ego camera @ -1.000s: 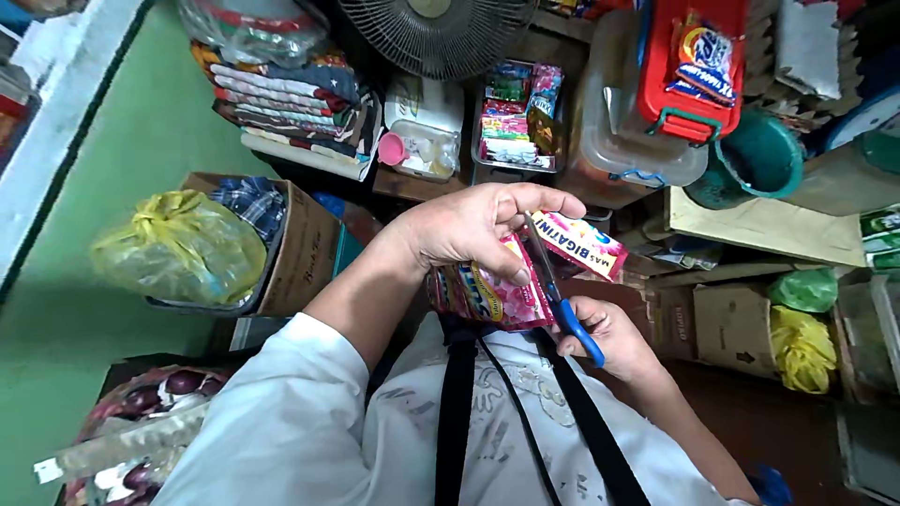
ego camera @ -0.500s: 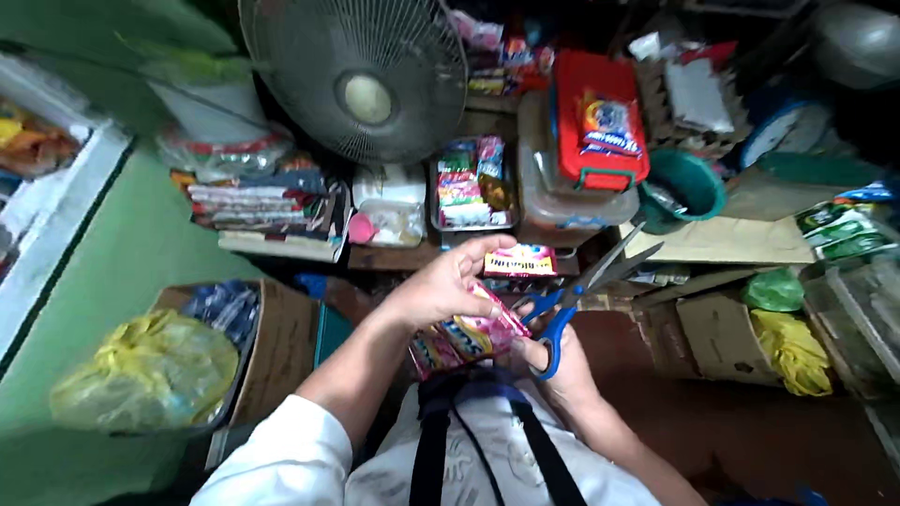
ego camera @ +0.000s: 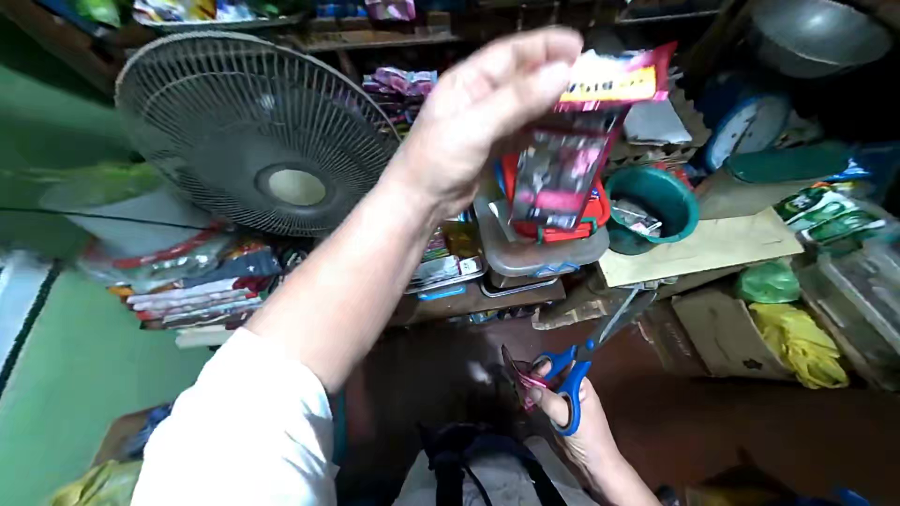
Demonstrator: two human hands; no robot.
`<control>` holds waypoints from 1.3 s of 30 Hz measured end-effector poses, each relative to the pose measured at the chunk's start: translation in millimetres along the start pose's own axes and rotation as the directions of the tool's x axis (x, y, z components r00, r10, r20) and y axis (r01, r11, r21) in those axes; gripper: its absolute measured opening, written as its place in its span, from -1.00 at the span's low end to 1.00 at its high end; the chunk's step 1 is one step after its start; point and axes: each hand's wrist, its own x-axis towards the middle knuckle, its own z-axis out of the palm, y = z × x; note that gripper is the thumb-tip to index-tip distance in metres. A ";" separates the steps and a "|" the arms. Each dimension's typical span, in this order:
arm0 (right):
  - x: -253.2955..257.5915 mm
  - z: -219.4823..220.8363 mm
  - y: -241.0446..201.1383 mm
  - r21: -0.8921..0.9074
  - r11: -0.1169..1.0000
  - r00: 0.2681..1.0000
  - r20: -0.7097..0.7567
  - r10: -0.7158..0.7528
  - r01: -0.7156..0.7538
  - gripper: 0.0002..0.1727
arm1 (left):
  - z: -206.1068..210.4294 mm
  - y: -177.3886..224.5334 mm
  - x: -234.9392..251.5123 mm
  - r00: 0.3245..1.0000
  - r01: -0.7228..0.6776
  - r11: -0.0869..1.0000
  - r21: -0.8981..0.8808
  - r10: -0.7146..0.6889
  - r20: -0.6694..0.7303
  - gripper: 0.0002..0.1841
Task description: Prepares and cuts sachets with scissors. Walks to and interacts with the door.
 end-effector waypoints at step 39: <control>-12.8 88.7 -107.9 0.318 0.919 0.909 0.264 -0.322 0.233 -0.80 | 39.8 -27.3 -252.7 0.989 0.029 0.987 -0.161 -0.005 0.147 -0.05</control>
